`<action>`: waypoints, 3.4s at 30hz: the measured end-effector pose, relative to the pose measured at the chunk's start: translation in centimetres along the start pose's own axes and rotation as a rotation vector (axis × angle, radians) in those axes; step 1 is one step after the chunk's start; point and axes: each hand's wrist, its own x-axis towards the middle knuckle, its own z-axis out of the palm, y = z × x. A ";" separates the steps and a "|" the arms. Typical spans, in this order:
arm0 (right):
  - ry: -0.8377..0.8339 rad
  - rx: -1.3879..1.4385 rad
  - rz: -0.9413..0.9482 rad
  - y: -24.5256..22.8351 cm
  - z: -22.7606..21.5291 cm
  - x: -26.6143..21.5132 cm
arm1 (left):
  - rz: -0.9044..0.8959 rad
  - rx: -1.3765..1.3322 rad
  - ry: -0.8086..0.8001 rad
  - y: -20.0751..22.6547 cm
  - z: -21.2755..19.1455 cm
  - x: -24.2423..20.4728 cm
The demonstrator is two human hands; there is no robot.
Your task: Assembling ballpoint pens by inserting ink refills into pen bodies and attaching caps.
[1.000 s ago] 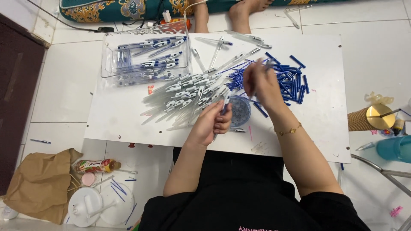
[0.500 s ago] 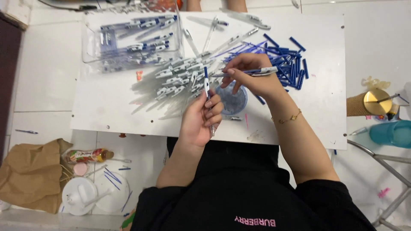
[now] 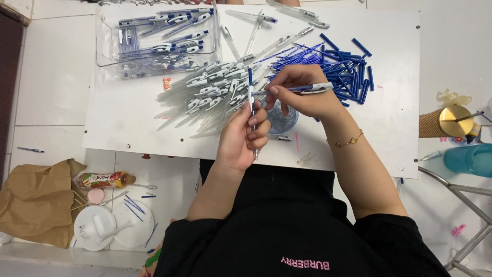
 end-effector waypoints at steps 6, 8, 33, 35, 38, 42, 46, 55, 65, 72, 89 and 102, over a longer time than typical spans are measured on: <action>0.037 -0.076 -0.053 0.3 1.0 -0.1 | 0.230 0.277 0.119 -0.6 1.9 -0.3; 0.028 -0.099 -0.100 0.7 0.9 -0.2 | 0.267 0.336 0.144 -0.8 1.7 -0.1; 0.097 0.129 0.135 2.4 -2.1 -0.2 | 0.307 0.694 0.016 -2.8 0.5 1.4; 0.082 0.059 0.109 2.5 -1.2 -0.2 | 0.347 0.788 0.067 -3.2 0.2 1.8; 0.122 -0.114 0.075 3.0 -0.8 0.1 | 0.384 0.860 0.134 -4.0 0.2 2.2; 0.252 -0.172 0.127 2.1 -0.5 -0.2 | 0.352 0.795 0.161 -4.5 -0.2 2.7; 0.331 -0.194 0.116 2.5 -2.8 0.1 | 0.268 0.770 0.130 -4.8 -0.4 2.9; 0.440 -1.277 0.567 1.1 -6.7 -1.1 | 0.055 0.476 0.063 -3.2 0.7 2.0; 0.254 -0.834 0.547 -2.2 -3.2 -0.3 | 0.038 0.575 0.107 -3.7 -0.5 2.7; -0.033 -0.695 0.521 -2.1 -1.2 0.1 | 0.225 1.368 0.204 -2.9 -0.7 2.3; -0.112 -0.243 0.600 -1.6 -1.7 0.8 | 0.320 2.453 0.210 4.0 7.2 2.3; -0.020 -0.524 0.465 -1.3 -6.0 0.1 | 0.142 2.174 0.357 8.1 6.5 -0.8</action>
